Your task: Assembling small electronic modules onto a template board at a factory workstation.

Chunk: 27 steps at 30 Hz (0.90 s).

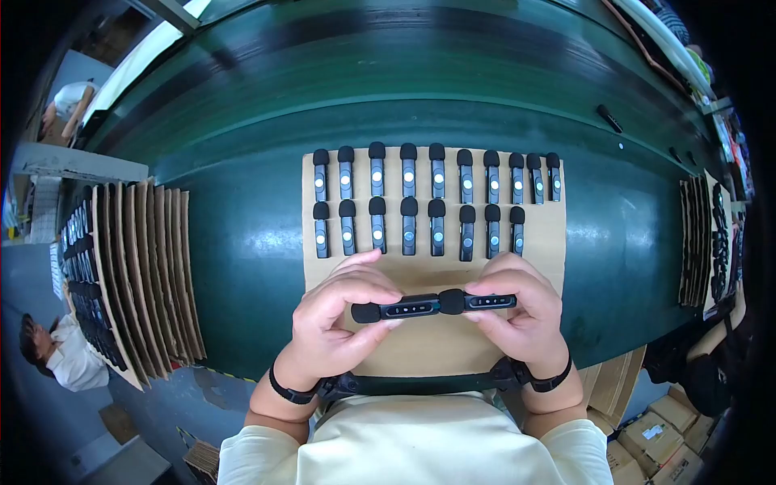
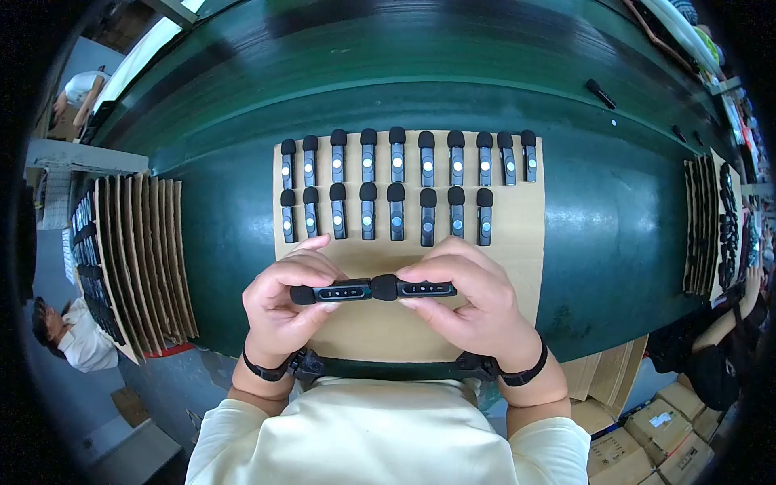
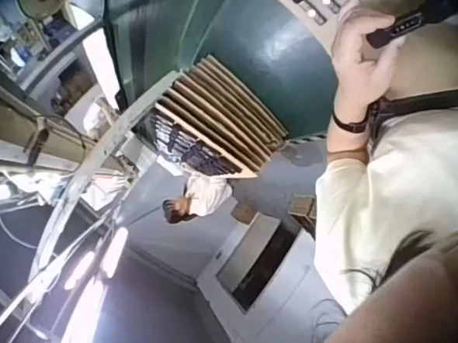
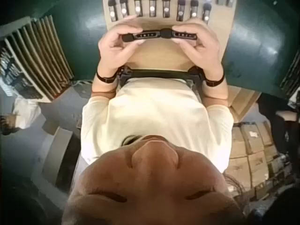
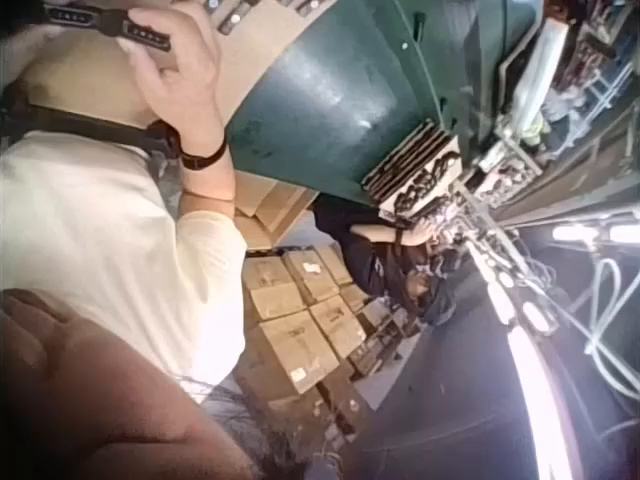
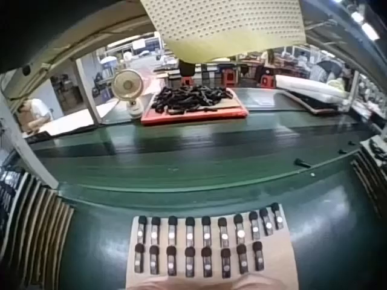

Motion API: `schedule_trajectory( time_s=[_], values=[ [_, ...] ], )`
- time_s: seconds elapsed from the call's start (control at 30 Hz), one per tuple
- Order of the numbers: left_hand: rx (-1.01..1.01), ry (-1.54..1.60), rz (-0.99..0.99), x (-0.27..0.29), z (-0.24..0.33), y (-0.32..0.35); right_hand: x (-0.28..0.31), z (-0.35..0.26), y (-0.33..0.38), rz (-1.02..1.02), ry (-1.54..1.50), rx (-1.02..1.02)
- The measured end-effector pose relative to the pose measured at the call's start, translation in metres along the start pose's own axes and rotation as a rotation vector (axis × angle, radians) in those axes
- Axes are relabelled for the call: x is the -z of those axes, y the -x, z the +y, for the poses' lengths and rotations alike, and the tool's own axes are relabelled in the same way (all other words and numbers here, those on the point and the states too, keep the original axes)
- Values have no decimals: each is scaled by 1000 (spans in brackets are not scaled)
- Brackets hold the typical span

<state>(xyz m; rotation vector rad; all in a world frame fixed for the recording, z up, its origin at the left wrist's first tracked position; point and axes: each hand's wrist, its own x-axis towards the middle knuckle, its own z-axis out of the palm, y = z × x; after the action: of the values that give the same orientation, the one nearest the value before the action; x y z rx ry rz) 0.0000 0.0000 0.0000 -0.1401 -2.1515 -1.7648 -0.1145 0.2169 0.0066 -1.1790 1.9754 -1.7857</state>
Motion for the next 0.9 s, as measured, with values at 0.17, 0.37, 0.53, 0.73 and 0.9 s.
schedule_trajectory(
  time_s=[0.17,0.37,0.53,0.73,0.9],
  values=[
    [-5,-13,3,0,0,-1,0,-1,-1,-14,15,6],
    [-32,-25,3,1,5,-3,1,1,0,-10,39,43],
    [-71,-161,20,-2,6,-4,2,-1,1,-57,56,66],
    [-31,-230,-46,-2,4,-4,-4,3,5,139,-314,-24],
    [-18,-107,-34,-5,0,-3,6,-3,1,-21,-3,58]
  ],
)
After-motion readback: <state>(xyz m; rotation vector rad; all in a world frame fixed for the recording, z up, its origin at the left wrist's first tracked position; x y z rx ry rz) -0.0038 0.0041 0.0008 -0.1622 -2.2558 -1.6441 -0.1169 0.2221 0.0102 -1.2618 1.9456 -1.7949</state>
